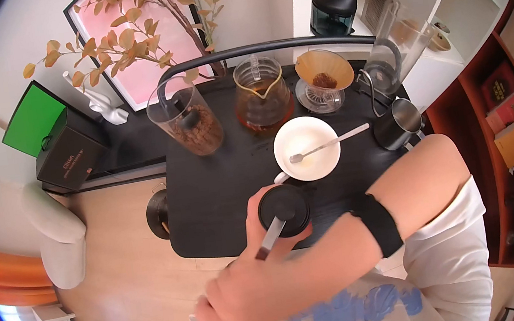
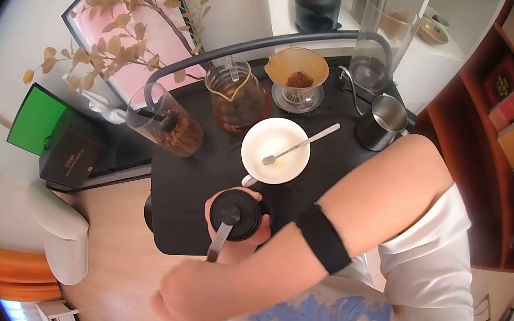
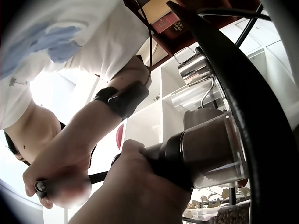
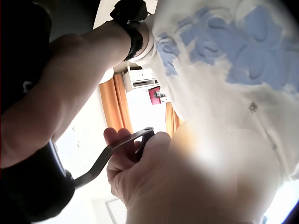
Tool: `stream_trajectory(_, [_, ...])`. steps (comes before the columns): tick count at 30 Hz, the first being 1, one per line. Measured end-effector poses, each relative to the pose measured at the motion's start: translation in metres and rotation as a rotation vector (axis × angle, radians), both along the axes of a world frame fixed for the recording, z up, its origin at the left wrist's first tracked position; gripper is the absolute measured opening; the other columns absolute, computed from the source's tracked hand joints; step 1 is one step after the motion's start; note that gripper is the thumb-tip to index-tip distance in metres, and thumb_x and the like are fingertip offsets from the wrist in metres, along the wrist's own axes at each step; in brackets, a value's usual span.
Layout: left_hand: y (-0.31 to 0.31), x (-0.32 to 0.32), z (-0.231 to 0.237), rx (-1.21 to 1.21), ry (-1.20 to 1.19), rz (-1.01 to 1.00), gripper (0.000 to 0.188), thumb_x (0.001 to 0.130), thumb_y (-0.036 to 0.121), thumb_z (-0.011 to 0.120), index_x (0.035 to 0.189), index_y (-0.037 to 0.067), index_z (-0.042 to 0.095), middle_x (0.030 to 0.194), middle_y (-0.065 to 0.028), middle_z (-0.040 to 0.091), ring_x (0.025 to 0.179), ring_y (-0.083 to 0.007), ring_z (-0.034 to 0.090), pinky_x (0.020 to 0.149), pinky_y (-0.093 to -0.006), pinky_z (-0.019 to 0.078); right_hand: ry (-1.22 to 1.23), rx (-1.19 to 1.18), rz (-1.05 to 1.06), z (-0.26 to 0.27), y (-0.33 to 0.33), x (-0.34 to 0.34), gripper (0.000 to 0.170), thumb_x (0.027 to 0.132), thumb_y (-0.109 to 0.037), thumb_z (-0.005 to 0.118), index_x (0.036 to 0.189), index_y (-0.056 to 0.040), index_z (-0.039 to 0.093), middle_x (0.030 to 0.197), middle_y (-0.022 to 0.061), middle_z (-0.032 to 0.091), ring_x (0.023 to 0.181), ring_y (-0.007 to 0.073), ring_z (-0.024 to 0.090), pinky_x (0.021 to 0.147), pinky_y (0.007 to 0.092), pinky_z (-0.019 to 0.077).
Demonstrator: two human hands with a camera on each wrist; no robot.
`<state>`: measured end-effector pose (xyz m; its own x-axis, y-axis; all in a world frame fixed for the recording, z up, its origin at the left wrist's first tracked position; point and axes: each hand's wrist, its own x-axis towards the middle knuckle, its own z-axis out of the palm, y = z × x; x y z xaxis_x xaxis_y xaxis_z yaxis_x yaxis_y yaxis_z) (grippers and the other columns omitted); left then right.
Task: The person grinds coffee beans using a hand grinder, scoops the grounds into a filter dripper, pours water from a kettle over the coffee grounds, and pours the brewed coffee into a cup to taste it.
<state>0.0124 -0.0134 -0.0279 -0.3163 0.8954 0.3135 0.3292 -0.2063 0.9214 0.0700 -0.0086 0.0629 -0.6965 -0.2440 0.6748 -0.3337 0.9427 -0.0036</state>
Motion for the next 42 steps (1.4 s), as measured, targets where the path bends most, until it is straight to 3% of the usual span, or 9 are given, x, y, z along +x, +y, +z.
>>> stream_trajectory(3, [0.008,0.002,-0.029,0.075,0.221,0.070,0.035,0.076,0.022,0.060,0.106,0.004,0.059,0.095,-0.0106,0.064,0.088,-0.0198,0.061,0.081,-0.0258,0.0460,-0.103,-0.064,-0.097,0.015,0.007,-0.011,0.025,0.055,-0.014,0.061,0.069,-0.0004,0.045,0.047,0.0035,0.040,0.038,0.0113,0.040,0.032,0.0234,0.0300])
stream_trajectory(12, [0.013,0.000,-0.040,0.139,0.416,-0.004,0.034,0.072,0.019,0.064,0.103,0.004,0.060,0.092,-0.0096,0.064,0.085,-0.0190,0.061,0.078,-0.0266,0.0468,-0.363,-0.132,-0.211,0.011,-0.007,-0.024,0.027,0.055,-0.012,0.063,0.071,0.0000,0.045,0.048,0.0071,0.044,0.040,0.0140,0.049,0.031,0.0258,0.0365])
stream_trajectory(14, [0.012,-0.001,-0.041,0.149,0.469,-0.018,0.034,0.072,0.019,0.065,0.102,0.004,0.060,0.092,-0.0094,0.064,0.084,-0.0187,0.061,0.078,-0.0268,0.0470,-0.325,0.051,-0.242,-0.001,-0.012,-0.030,0.028,0.055,-0.012,0.063,0.071,-0.0004,0.044,0.048,0.0068,0.045,0.041,0.0145,0.050,0.032,0.0265,0.0383])
stream_trajectory(27, [0.018,-0.008,-0.042,0.228,0.792,-0.102,0.034,0.065,0.015,0.072,0.096,0.003,0.061,0.087,-0.0078,0.064,0.079,-0.0173,0.061,0.073,-0.0282,0.0483,-0.745,0.118,-0.063,0.017,0.004,-0.057,0.025,0.057,-0.014,0.064,0.073,-0.0015,0.048,0.052,0.0056,0.053,0.047,0.0179,0.056,0.035,0.0286,0.0415])
stream_trajectory(34, [0.015,-0.015,-0.039,0.272,0.969,-0.147,0.035,0.062,0.013,0.075,0.092,0.003,0.062,0.085,-0.0070,0.064,0.076,-0.0166,0.062,0.071,-0.0290,0.0490,-0.734,-0.180,-0.265,0.027,0.044,-0.076,0.020,0.064,-0.009,0.062,0.081,0.0002,0.060,0.068,0.0115,0.064,0.063,0.0270,0.064,0.047,0.0359,0.0498])
stream_trajectory(36, [0.015,-0.016,-0.038,0.287,1.012,-0.155,0.035,0.061,0.012,0.076,0.091,0.003,0.062,0.084,-0.0067,0.064,0.076,-0.0164,0.062,0.070,-0.0292,0.0492,-1.016,-0.296,-0.298,0.055,0.057,-0.075,0.018,0.062,-0.008,0.064,0.078,-0.0021,0.062,0.071,0.0118,0.065,0.065,0.0268,0.064,0.048,0.0358,0.0500])
stream_trajectory(39, [0.011,-0.013,-0.035,0.296,1.075,-0.173,0.035,0.060,0.011,0.078,0.090,0.003,0.062,0.083,-0.0064,0.065,0.074,-0.0160,0.062,0.069,-0.0295,0.0495,-0.901,-0.069,-0.255,0.033,0.061,-0.083,0.014,0.061,-0.009,0.065,0.073,-0.0027,0.064,0.072,0.0125,0.065,0.066,0.0257,0.065,0.050,0.0352,0.0502])
stream_trajectory(40, [0.010,-0.012,-0.029,0.296,1.074,-0.171,0.035,0.060,0.011,0.078,0.090,0.003,0.062,0.083,-0.0064,0.065,0.074,-0.0160,0.062,0.069,-0.0295,0.0495,-0.904,-0.026,-0.269,0.037,0.067,-0.082,0.014,0.061,-0.009,0.065,0.073,-0.0027,0.064,0.071,0.0127,0.065,0.067,0.0254,0.065,0.050,0.0352,0.0502])
stream_trajectory(42, [0.006,-0.010,-0.013,-0.041,0.077,-0.415,0.046,0.057,0.009,0.073,0.098,0.000,0.053,0.088,-0.0086,0.061,0.078,-0.0143,0.059,0.078,-0.0284,0.0454,-0.908,0.060,-0.297,0.042,0.082,-0.081,0.013,0.062,-0.011,0.064,0.072,-0.0028,0.065,0.071,0.0131,0.065,0.067,0.0248,0.065,0.050,0.0352,0.0502])
